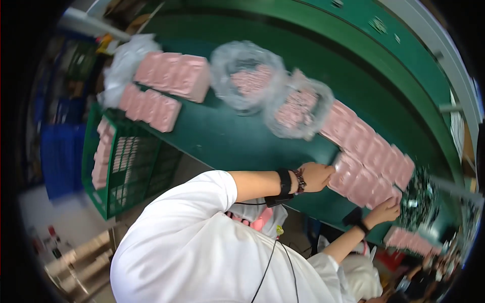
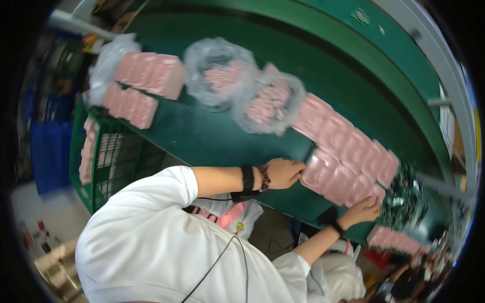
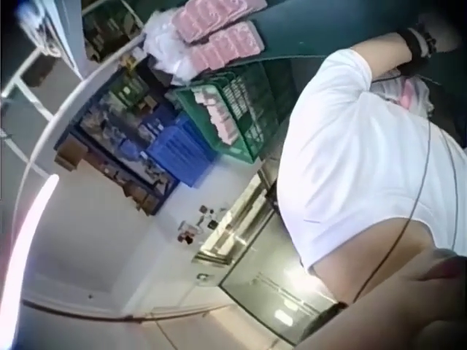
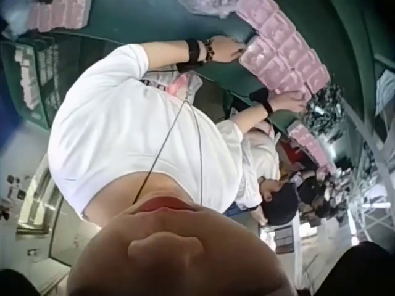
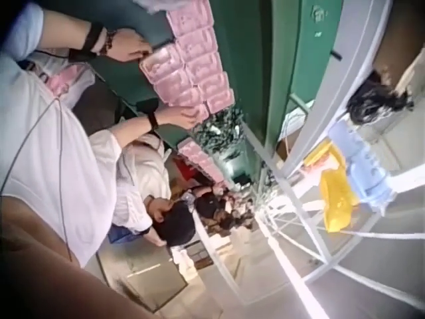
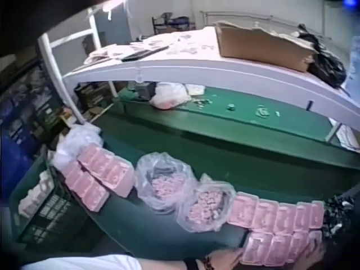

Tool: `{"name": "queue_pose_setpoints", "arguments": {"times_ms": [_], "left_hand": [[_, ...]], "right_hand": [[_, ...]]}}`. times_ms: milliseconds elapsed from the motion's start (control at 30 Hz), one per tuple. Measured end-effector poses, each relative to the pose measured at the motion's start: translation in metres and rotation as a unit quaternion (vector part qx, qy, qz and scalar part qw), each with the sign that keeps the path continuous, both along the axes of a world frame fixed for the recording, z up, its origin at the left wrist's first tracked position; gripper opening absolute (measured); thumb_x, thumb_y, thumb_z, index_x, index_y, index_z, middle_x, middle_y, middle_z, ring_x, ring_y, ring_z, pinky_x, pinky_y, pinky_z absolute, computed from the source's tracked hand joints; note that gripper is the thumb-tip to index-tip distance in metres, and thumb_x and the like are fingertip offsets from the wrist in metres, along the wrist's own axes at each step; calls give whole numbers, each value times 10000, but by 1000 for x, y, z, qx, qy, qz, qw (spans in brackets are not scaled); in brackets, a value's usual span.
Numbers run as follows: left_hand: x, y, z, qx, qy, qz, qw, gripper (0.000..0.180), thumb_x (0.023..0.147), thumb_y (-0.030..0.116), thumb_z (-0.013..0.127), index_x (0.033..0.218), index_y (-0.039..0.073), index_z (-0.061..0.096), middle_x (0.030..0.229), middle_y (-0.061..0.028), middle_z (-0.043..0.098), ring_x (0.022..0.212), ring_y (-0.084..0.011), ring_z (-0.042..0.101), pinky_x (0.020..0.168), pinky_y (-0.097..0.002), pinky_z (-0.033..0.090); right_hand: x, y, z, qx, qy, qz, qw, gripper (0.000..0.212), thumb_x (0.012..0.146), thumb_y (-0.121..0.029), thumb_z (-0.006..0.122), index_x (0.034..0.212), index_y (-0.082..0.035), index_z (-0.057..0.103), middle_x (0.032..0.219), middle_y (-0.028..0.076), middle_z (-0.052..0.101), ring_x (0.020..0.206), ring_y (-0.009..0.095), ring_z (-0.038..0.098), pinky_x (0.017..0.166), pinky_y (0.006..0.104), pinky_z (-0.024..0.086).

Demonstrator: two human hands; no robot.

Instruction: Putting small components into plastic trays on an assembly line.

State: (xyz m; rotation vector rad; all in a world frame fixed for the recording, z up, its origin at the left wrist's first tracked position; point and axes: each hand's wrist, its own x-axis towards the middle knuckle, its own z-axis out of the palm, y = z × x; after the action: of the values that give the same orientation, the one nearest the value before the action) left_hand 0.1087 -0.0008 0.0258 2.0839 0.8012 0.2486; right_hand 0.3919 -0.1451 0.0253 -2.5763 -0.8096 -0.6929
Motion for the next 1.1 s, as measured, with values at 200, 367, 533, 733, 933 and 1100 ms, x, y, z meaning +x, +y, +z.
{"name": "queue_pose_setpoints", "arguments": {"times_ms": [200,367,533,733,933,1100], "left_hand": [[-224,85,14,98,24,183,978,133,803,187,523,872,88,580,787,-116,609,726,-315,586,623,-398,473],[-458,167,48,184,235,348,889,218,798,165,474,952,51,576,882,-160,596,782,-336,574,668,-409,466],[-672,235,18,202,361,467,782,276,774,175,502,1029,79,548,945,-163,588,847,-331,583,703,-420,473],[-714,285,-7,31,509,440,739,336,795,205,501,1106,79,476,1115,-196,510,929,-380,550,775,-435,465],[-723,285,-26,58,478,432,763,303,806,221,509,1071,73,502,1042,-203,555,928,-372,554,761,-454,458],[-691,260,-34,105,400,421,807,304,791,245,547,1044,77,536,925,-206,600,902,-368,563,740,-463,455]], "right_hand": [[-294,130,24,-100,457,485,739,256,823,-139,540,1044,-10,523,977,160,543,870,299,540,774,344,431],[-443,186,1,-292,458,668,508,298,788,-183,568,1039,-31,515,952,137,557,861,294,552,742,389,441],[-557,225,-23,-274,586,545,533,326,797,-206,580,1049,-29,471,875,118,578,774,268,574,676,356,458],[-615,252,-41,-227,624,448,599,356,811,-224,572,1058,-13,425,827,126,577,748,260,579,656,340,459],[-622,252,-53,-194,602,432,643,392,804,-232,582,1028,42,412,824,169,569,748,283,569,671,341,459],[-570,226,-84,-157,669,436,581,372,793,-199,601,986,76,441,831,160,580,753,232,568,668,312,457]]}}
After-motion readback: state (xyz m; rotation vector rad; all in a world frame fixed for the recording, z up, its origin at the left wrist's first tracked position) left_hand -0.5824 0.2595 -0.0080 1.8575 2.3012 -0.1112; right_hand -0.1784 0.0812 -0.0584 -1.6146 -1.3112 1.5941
